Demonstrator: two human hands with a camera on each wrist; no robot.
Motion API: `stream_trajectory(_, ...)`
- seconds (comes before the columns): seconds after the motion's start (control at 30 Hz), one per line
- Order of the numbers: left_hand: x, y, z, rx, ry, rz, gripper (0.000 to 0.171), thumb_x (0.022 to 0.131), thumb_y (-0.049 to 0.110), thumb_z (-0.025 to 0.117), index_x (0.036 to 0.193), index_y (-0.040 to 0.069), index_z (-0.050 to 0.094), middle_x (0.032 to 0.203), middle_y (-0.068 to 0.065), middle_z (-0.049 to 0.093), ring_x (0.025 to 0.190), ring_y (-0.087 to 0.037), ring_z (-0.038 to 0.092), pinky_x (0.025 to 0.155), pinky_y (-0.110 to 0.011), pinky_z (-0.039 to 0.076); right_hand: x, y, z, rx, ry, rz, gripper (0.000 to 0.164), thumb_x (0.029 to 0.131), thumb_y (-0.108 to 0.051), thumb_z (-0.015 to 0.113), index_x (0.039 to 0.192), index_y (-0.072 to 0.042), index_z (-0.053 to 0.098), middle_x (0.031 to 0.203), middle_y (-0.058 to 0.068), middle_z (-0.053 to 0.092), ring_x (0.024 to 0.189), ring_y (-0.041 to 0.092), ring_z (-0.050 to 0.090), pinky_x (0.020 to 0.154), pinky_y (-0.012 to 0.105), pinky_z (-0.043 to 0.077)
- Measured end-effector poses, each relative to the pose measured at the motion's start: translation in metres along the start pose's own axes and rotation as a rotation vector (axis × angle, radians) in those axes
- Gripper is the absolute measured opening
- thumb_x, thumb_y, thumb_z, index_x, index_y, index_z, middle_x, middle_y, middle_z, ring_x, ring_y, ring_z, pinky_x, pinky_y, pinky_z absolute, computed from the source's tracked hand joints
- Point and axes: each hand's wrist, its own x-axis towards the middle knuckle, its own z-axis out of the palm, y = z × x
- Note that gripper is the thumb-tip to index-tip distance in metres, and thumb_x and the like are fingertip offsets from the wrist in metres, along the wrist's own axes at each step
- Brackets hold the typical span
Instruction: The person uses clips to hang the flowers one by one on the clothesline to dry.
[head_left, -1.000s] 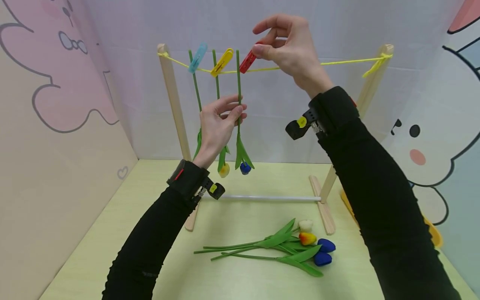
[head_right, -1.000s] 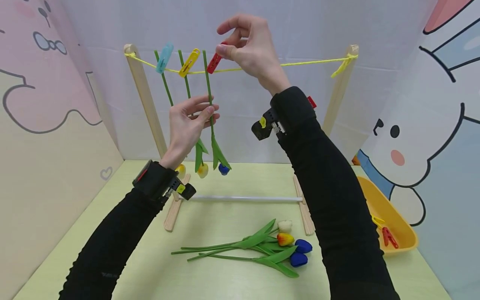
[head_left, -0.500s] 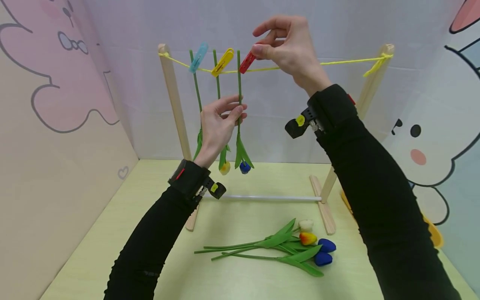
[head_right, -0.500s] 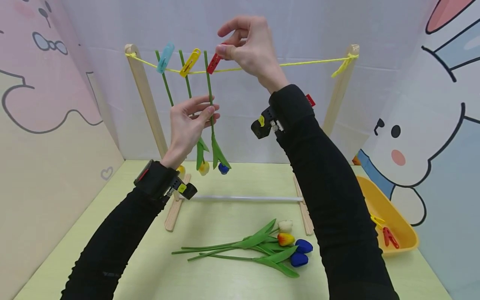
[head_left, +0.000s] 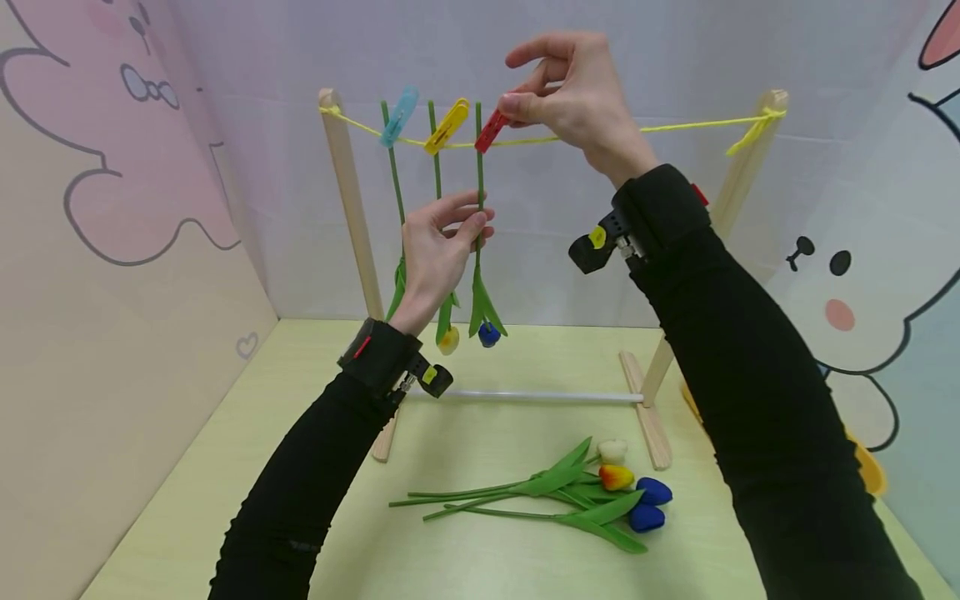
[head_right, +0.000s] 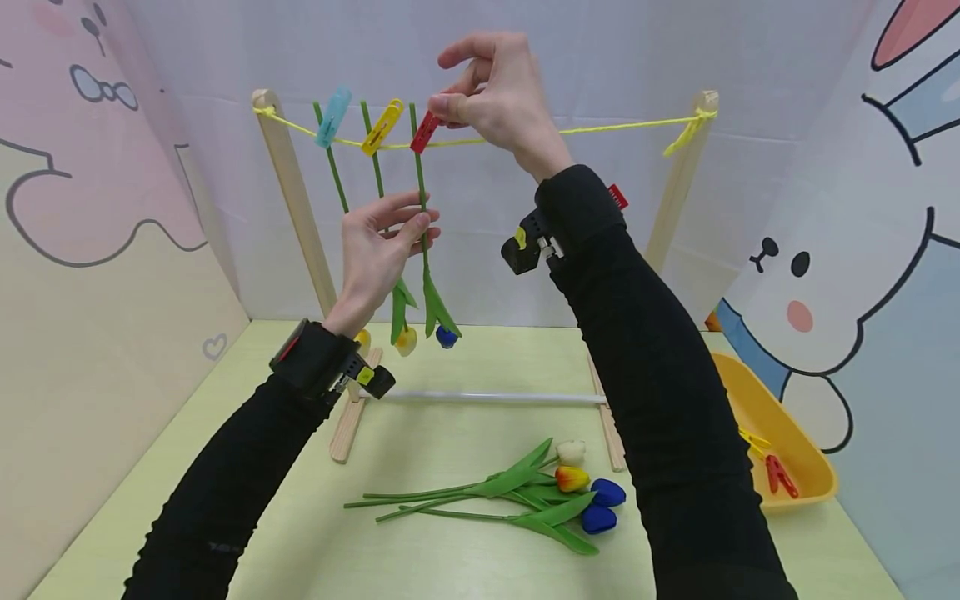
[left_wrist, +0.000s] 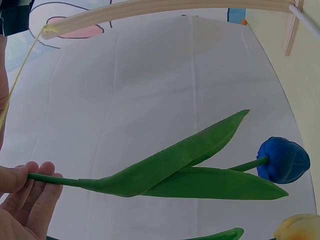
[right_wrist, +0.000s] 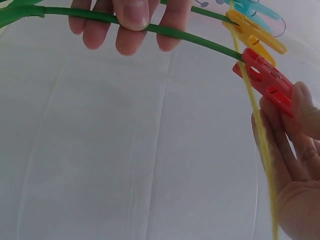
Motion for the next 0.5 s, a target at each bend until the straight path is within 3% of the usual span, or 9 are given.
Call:
stream_trajectory(0.27,0.0004,-0.0010,-0.0012,-0.010,-0.006,-0.030,0.034,0.095,0.008,0.066,0.129,0.002,0.067,0.114,-0.025,0.073,0.095,-0.041,0.072,0.087,-0.034,0.061,0.0018,0.0003,0.0027,0.007,-0.014,0.025,0.042,0.089,-0.005,0.074,0.129,0.000,0.062,0.073,-0.007,0.069,0.073,0.007,0.072,0.091,0.027,0.059)
stream_trajectory(0.5,0.0010,-0.0020,-0.0014,0.008,-0.002,-0.015,0.032,0.096,0.009,0.066,0.127,0.003,0.068,0.111,-0.022,0.074,0.093,-0.037,0.073,0.084,-0.029,0.061,0.0036,-0.0010,0.0021,0.009,-0.020,0.072,0.044,0.089,-0.006,0.073,0.131,-0.004,0.060,0.075,-0.005,0.068,0.074,0.010,0.072,0.092,0.029,0.059)
